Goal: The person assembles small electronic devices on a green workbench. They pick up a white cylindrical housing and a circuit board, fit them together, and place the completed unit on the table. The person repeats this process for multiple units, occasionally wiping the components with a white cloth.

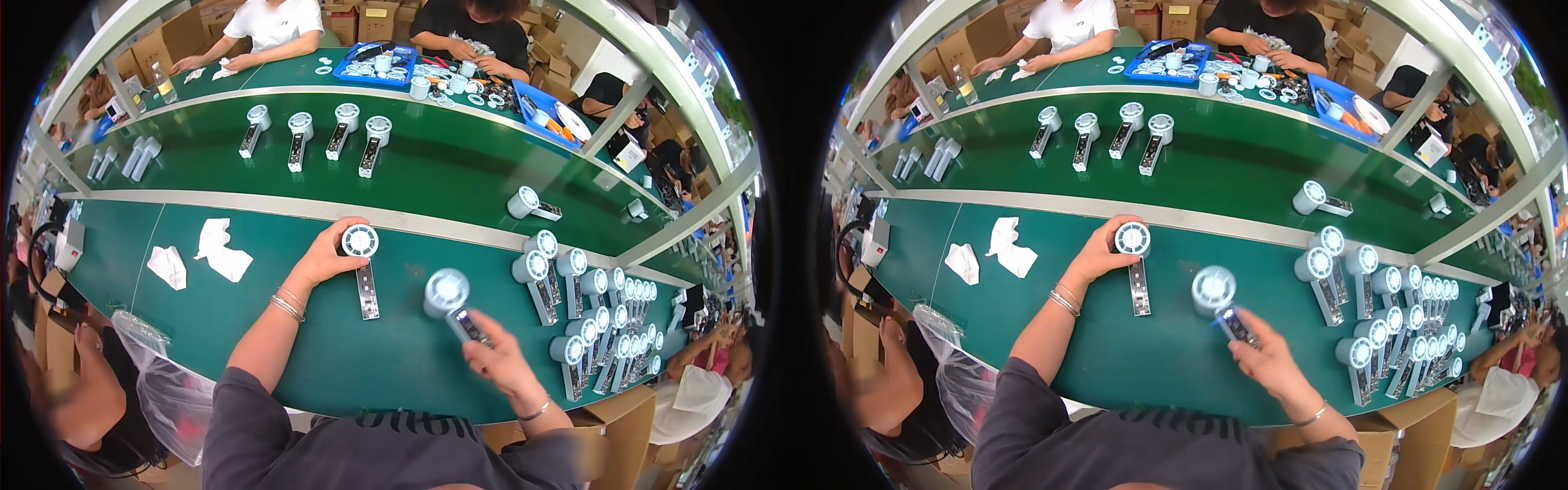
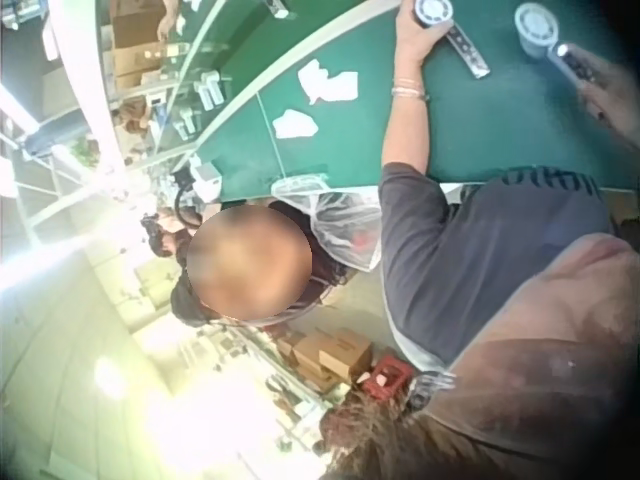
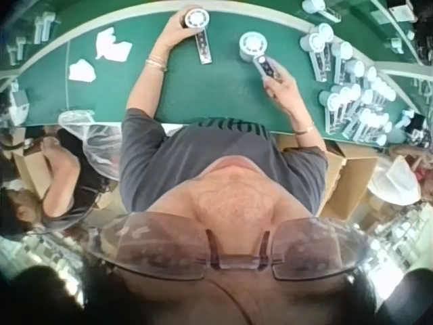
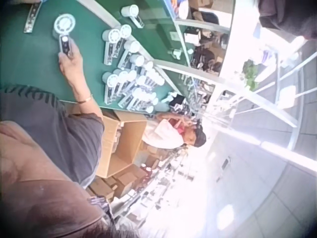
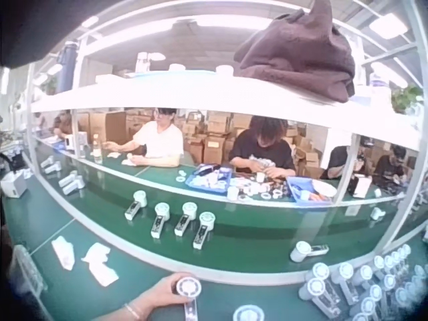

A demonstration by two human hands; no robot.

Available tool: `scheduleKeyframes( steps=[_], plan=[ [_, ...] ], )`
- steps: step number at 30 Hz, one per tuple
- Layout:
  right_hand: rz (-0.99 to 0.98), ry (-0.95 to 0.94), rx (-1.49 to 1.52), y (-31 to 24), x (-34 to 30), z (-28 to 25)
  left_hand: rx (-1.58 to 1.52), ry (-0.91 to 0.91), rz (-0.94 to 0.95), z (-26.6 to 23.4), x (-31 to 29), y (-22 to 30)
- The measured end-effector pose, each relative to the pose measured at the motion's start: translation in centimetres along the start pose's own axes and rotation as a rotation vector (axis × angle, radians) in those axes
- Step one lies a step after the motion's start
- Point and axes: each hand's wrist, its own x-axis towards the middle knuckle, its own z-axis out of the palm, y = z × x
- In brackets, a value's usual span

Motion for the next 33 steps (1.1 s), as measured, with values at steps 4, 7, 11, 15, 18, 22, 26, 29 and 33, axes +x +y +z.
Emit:
scheduleKeyframes(
  steps=[4,7,11,15,18,22,26,29,33],
  plan=[
    [-1.408,0.391,0.182,-2.8,-3.9,1.1,0.052,0.008,0.011,-0.1,-0.2,0.7],
    [-1.998,0.37,0.281,-4.6,-3.0,0.6,0.004,-0.011,0.03,0.1,0.1,0.1],
    [-1.59,0.648,0.214,-6.6,-2.0,4.2,-0.007,0.022,-0.02,0.3,-0.3,0.6],
    [-1.809,0.883,0.243,-5.7,-0.4,3.7,0.006,0.008,0.038,-0.3,0.0,0.0],
    [-1.829,0.791,0.099,-5.1,-0.4,1.9,0.053,0.0,0.05,0.0,0.5,0.5],
    [-1.508,0.87,0.325,-7.7,-1.0,6.3,0.022,0.018,0.03,0.0,-0.2,0.0],
    [-2.213,0.705,0.307,-6.7,-0.8,3.0,0.032,-0.011,0.025,0.4,0.1,0.2],
    [-1.61,0.819,0.082,-6.5,-0.9,4.0,0.053,0.009,0.075,-0.2,0.3,0.2],
    [-1.568,0.426,0.214,-2.4,-0.7,1.0,-0.022,0.0,0.043,0.3,0.3,0.2]
  ],
)
